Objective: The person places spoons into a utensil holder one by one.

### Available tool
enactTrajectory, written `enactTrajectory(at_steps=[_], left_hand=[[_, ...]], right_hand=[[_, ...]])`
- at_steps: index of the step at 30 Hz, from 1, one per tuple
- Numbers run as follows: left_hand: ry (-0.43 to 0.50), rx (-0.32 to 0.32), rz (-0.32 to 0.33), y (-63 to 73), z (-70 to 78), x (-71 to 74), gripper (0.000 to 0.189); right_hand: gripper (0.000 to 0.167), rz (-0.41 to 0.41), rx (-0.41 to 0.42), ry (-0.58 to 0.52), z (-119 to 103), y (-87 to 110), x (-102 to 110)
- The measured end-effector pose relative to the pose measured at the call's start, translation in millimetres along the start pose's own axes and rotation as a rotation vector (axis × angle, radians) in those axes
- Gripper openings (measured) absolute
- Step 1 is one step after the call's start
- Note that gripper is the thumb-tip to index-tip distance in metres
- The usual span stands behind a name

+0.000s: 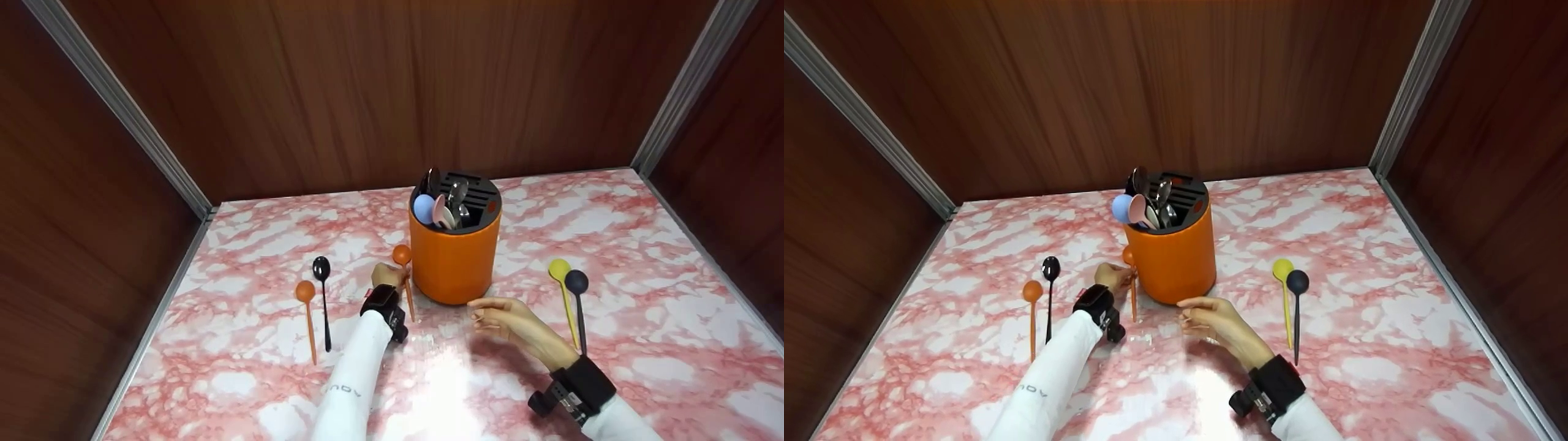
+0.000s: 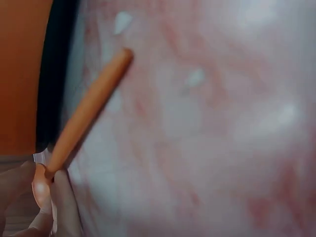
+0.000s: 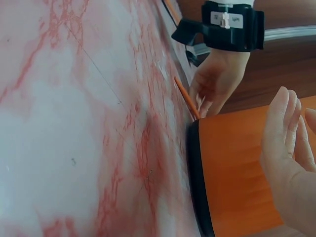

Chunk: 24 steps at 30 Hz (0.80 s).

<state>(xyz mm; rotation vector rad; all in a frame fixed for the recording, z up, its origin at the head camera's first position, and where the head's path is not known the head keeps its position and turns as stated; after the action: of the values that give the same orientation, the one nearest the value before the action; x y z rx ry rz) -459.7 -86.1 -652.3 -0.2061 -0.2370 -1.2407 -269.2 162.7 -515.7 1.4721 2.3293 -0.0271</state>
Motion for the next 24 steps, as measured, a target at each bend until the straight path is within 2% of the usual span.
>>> enactTrajectory(at_steps=[2, 5, 7, 8, 12, 15, 16, 19, 21, 23, 24], left_hand=[[0.004, 0.042, -0.01, 13.8, 21.8, 8.8, 0.025], [-0.021, 0.162, -0.055, 28.3, 38.2, 14.0, 0.019], [-0.096, 0.125, -0.013, 21.4, 32.5, 11.1, 0.02], [-0.131, 0.117, -0.019, 16.3, 25.6, 7.6, 0.02], [-0.254, -0.003, 0.051, -18.0, -16.5, -7.5, 0.019], [-0.257, -0.032, 0.054, -26.2, -26.3, -9.5, 0.016], [-0.236, -0.022, 0.036, -25.2, -25.5, -8.7, 0.015], [-0.168, 0.006, 0.008, -10.7, -8.8, -1.4, 0.01], [-0.116, 0.053, -0.02, -5.9, -7.0, 0.9, 0.009], [-0.048, 0.056, 0.006, -4.8, -8.2, 2.1, 0.007], [-0.006, 0.082, 0.001, -7.4, -14.0, 1.1, 0.009]], right_hand=[[0.02, 0.001, -0.004, -0.006, 0.8, -0.2, -0.1], [0.02, 0.002, -0.007, -0.008, 1.0, 0.4, -0.1], [0.019, 0.001, -0.006, -0.007, 0.7, 1.2, -0.1], [0.019, -0.001, -0.004, -0.007, 0.3, 1.7, -0.4], [0.02, -0.02, 0.005, -0.022, -0.1, 3.2, -1.5], [0.021, -0.033, 0.009, -0.029, 0.3, 4.0, -2.1], [0.021, -0.035, 0.011, -0.025, 0.3, 4.2, -2.3], [0.022, -0.04, 0.01, -0.029, 0.8, 4.1, -2.6], [0.021, -0.04, 0.004, -0.03, 1.5, 3.5, -2.9], [0.02, -0.03, -0.006, -0.028, 2.4, 2.8, -3.2], [0.02, -0.022, -0.012, -0.024, 3.0, 2.6, -3.1]])
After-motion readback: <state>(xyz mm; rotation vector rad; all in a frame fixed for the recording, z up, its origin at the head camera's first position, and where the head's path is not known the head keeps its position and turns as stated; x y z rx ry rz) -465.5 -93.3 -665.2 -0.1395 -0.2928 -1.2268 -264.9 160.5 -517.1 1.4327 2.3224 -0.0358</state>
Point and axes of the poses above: each hand's wrist, its own y-axis away from the middle knuckle, its own x-axis out of the back of the hand, z = x × y, the point moved 8 cm from there along -y, towards the middle knuckle, and after that the axes turned 2 degrees about y, right-handed, at the moved point
